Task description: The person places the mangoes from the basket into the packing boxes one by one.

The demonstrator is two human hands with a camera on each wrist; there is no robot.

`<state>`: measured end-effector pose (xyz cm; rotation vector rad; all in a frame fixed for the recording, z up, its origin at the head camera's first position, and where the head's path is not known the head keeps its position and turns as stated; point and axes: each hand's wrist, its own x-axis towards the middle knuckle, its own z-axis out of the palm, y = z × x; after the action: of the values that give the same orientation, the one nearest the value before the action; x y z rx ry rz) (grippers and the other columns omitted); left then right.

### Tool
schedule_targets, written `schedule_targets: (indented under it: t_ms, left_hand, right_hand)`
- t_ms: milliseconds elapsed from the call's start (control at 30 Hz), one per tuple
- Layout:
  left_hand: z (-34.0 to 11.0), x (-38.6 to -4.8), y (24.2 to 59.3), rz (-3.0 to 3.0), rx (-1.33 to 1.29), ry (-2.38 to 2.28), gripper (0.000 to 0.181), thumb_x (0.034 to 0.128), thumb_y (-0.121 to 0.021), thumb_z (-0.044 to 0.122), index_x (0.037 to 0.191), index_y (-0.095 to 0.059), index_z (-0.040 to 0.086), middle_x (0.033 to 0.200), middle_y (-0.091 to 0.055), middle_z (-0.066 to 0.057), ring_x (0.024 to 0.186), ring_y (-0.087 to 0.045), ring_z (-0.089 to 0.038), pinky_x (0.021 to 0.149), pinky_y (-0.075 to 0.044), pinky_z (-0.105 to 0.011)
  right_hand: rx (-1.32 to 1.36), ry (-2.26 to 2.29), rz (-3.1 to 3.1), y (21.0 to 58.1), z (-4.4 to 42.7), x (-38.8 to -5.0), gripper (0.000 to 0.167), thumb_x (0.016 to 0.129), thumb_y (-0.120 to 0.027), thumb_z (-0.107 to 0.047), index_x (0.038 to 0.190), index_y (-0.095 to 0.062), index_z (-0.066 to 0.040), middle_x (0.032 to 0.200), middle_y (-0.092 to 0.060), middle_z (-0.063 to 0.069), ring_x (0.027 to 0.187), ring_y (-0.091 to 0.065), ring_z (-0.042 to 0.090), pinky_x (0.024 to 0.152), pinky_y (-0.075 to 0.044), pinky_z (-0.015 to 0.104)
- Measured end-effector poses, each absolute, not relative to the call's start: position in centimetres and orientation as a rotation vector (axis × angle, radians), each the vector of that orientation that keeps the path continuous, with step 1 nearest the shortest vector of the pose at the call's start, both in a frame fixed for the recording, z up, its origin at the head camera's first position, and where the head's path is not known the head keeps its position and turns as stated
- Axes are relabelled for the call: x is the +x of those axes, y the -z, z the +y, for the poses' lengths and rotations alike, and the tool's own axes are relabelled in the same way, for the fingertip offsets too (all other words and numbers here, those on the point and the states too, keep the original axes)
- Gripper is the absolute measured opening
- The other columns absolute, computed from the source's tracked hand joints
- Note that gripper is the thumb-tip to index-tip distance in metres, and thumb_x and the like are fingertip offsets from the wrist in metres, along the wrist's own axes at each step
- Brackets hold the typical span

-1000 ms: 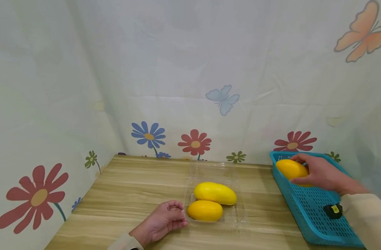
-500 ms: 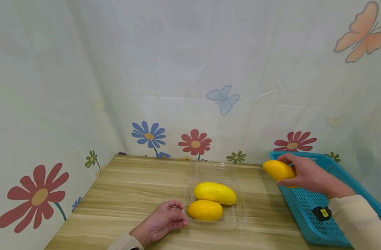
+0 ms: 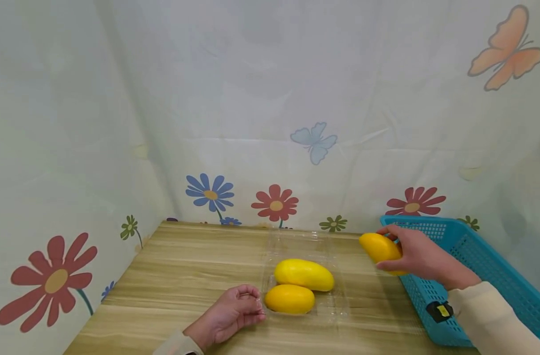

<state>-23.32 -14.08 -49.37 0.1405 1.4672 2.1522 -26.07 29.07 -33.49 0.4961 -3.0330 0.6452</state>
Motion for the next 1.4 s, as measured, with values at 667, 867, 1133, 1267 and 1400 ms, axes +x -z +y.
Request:
schedule_targets:
  t_ms: [667, 867, 1133, 1267, 1400]
  left_hand:
    - [-13.9, -23.2, 49.2, 1.469, 0.134, -2.149, 0.016, 0.0956, -0.062, -0.003, 0.107, -0.052, 0.004, 0.089, -0.066, -0.003, 0.081, -0.071, -0.016, 0.084, -0.064, -0.032]
    - [-14.0, -23.2, 49.1, 1.477, 0.132, -2.146, 0.015, 0.0959, -0.061, -0.002, 0.107, -0.053, 0.004, 0.089, -0.066, -0.003, 0.081, -0.071, -0.016, 0.083, -0.064, -0.032]
    - [-14.0, -23.2, 49.1, 1.484, 0.13, -2.147, 0.016, 0.0952, -0.063, -0.001, 0.107, -0.054, 0.004, 0.089, -0.066, -0.003, 0.082, -0.071, -0.016, 0.084, -0.064, -0.032]
    - [-14.0, -23.2, 49.1, 1.483, 0.13, -2.147, 0.017, 0.0948, -0.064, -0.001, 0.108, -0.053, 0.004, 0.089, -0.066, -0.004, 0.082, -0.071, -0.017, 0.084, -0.064, -0.032]
    - [-14.0, -23.3, 49.0, 1.477, 0.133, -2.149, 0.017, 0.0956, -0.062, -0.002, 0.108, -0.053, 0.003, 0.089, -0.066, -0.004, 0.082, -0.071, -0.017, 0.084, -0.064, -0.032]
  right_hand:
    - [0.487, -0.808, -3.014, 36.0, 25.1, -25.8, 0.078, 0.075, -0.088, -0.05, 0.13, -0.056, -0.006, 0.115, -0.066, 0.01, 0.091, -0.061, 0.018, 0.075, -0.061, 0.034]
    - [0.455, -0.855, -3.011, 36.7, 24.2, -26.0, 0.079, 0.073, -0.089, -0.053, 0.127, -0.055, -0.006, 0.114, -0.065, 0.008, 0.09, -0.062, 0.017, 0.076, -0.062, 0.034]
    - [0.408, -0.974, -3.012, 37.2, 22.9, -25.9, 0.078, 0.072, -0.09, -0.051, 0.126, -0.054, -0.008, 0.11, -0.065, 0.007, 0.088, -0.061, 0.018, 0.074, -0.062, 0.031]
    - [0.411, -1.027, -2.987, 37.5, 22.3, -25.7, 0.077, 0.073, -0.09, -0.049, 0.125, -0.052, -0.007, 0.107, -0.064, 0.007, 0.085, -0.061, 0.018, 0.071, -0.062, 0.03]
    - [0.407, -1.072, -2.959, 37.9, 21.6, -25.7, 0.076, 0.074, -0.09, -0.048, 0.124, -0.051, -0.005, 0.105, -0.064, 0.007, 0.085, -0.061, 0.019, 0.07, -0.061, 0.029]
